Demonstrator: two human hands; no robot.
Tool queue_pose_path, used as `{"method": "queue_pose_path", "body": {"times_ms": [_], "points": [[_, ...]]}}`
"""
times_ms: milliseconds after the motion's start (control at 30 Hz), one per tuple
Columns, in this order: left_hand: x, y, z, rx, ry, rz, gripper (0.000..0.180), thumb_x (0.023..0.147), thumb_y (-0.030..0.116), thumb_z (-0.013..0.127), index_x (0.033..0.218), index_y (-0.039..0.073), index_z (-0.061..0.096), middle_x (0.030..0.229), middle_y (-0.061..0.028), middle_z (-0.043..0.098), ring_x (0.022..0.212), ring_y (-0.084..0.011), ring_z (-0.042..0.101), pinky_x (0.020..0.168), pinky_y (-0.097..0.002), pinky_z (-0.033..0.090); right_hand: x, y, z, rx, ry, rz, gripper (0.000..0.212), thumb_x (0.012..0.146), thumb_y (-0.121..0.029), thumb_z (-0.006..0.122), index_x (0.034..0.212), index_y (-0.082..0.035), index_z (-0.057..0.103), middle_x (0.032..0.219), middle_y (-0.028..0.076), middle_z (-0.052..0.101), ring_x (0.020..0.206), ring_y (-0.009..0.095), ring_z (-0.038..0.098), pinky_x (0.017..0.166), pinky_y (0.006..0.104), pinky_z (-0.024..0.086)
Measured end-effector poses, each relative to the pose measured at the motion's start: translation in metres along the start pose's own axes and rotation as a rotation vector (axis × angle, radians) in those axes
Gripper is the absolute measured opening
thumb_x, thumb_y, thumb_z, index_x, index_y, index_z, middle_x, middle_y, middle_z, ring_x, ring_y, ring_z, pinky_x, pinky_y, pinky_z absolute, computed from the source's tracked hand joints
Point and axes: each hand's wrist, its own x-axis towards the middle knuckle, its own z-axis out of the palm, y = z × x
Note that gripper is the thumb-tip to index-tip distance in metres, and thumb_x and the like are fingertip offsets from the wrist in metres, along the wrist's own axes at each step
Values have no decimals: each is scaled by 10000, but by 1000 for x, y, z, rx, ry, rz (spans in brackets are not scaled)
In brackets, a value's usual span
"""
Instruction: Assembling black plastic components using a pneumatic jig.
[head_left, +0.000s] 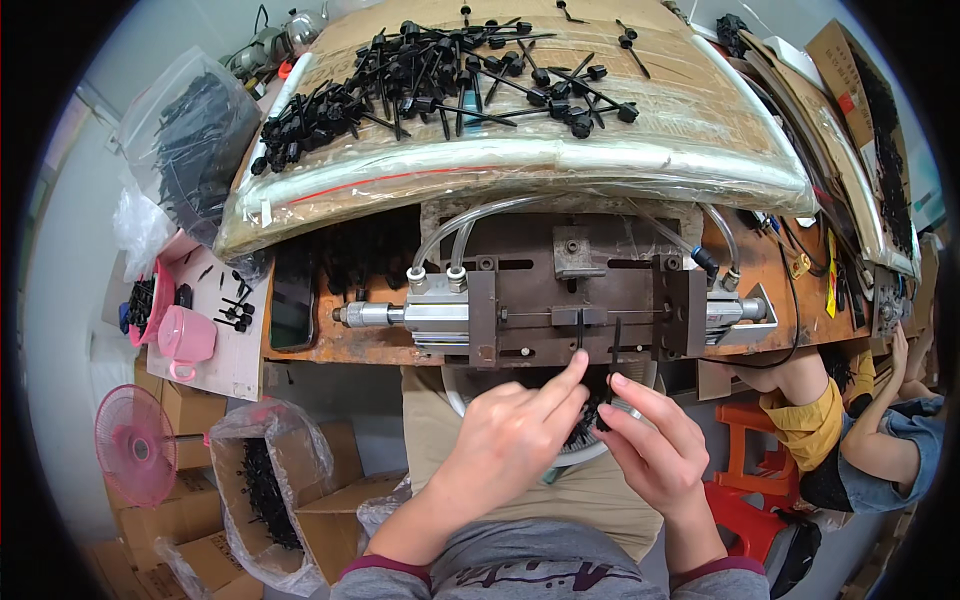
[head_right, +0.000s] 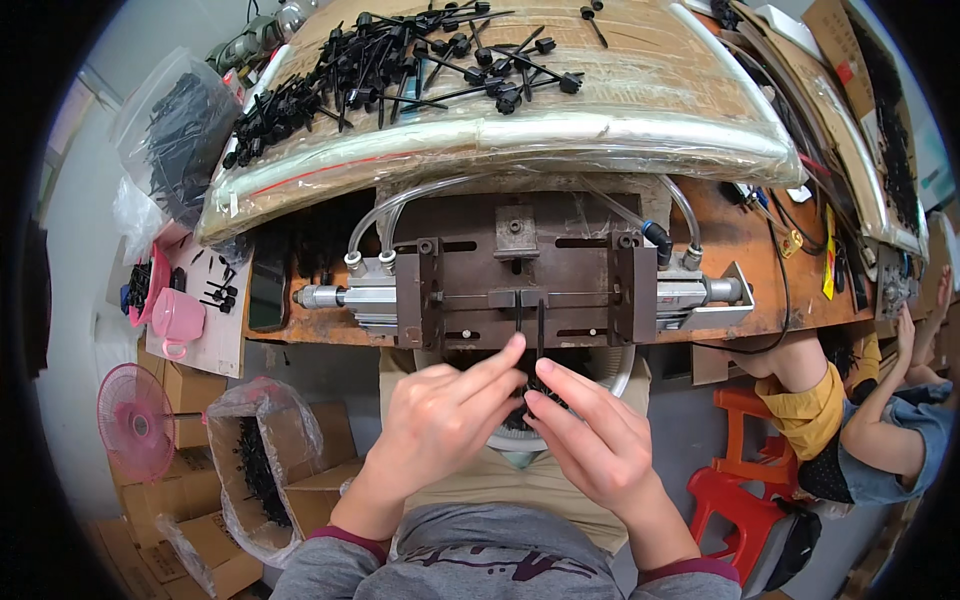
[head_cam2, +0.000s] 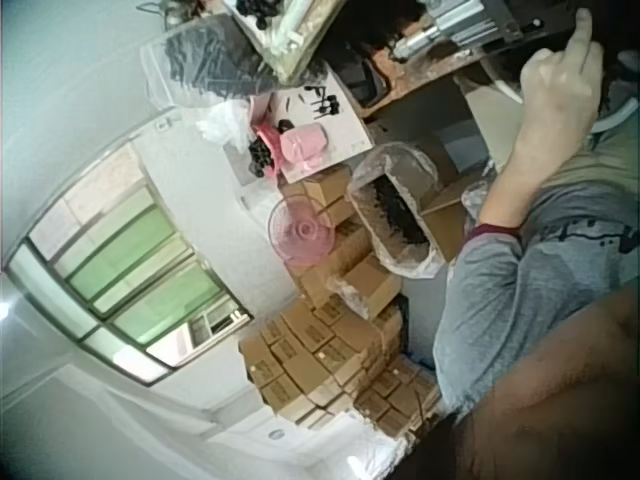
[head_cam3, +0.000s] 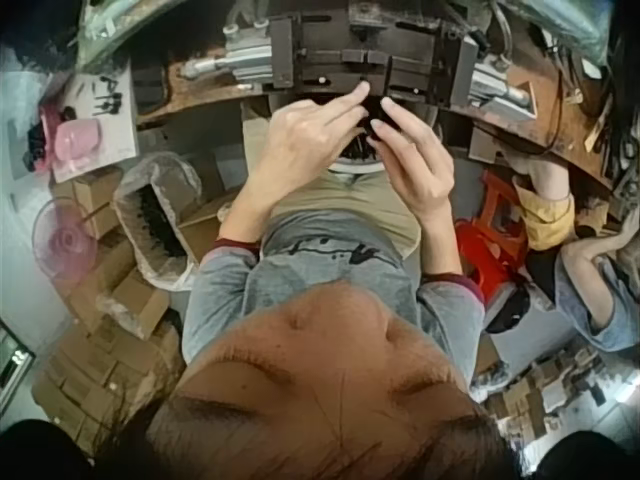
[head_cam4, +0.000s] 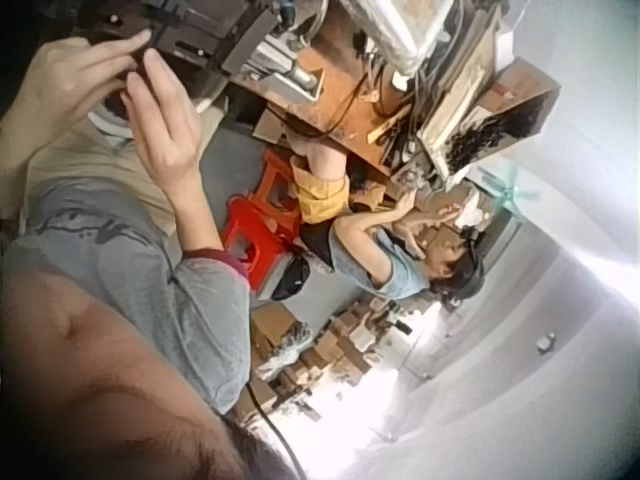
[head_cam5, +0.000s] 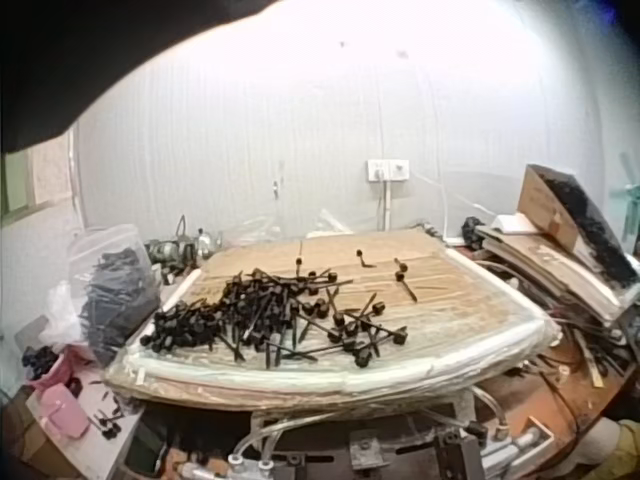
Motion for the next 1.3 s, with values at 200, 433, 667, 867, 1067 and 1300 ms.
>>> {"method": "queue_pose_path", "body": {"times_ms": [200, 433, 667, 867, 1067, 1300], "points": [[-29, 4, 2, -219, -151, 34, 359, 773, 280, 756, 1065, 87, 680, 1035, -33, 695, 666, -198, 658, 608, -309, 533, 18, 8, 16, -155, -149, 22, 217, 749, -26, 711, 953, 14, 648, 1244, 190, 625, 842, 261, 687, 726, 330, 552], [-39, -1, 4, -254, -156, 39, 330, 782, 313, 760, 1011, 84, 698, 1009, -26, 700, 696, -184, 675, 605, -301, 541, 30, 14, 23, -302, -227, -19, 228, 720, -37, 654, 944, 6, 645, 1250, 174, 634, 573, 162, 613, 597, 275, 503], [-39, -1, 12, -306, -120, 87, 288, 783, 294, 765, 967, 80, 705, 932, -30, 709, 710, -184, 683, 599, -297, 537, 37, 3, 17, -379, -324, 57, 243, 707, -75, 759, 920, -40, 649, 1226, 117, 656, 551, 194, 602, 561, 295, 505], [-43, 0, 13, -331, -103, 106, 270, 783, 276, 772, 955, 79, 706, 922, -32, 712, 703, -182, 681, 593, -290, 531, 81, 5, -11, -233, -238, -40, 222, 762, -149, 747, 914, -54, 616, 992, 127, 687, 633, 265, 645, 582, 348, 518], [-53, -1, 22, -360, -60, 108, 230, 784, 256, 780, 914, 78, 714, 894, -32, 720, 669, -177, 675, 583, -276, 525, 191, 51, -24, -546, 44, -222, 287, 742, 2, 634, 1024, -41, 601, 998, 105, 625, 937, 312, 624, 772, 411, 515], [-64, -3, 34, -334, -85, 107, 195, 789, 237, 774, 892, 83, 713, 862, -36, 718, 664, -181, 677, 588, -285, 533, 271, 91, 5, -804, -581, 80, 649, 686, 126, 559, 1293, -98, 508, 1132, 188, 644, 1075, 363, 609, 881, 439, 513]]}}
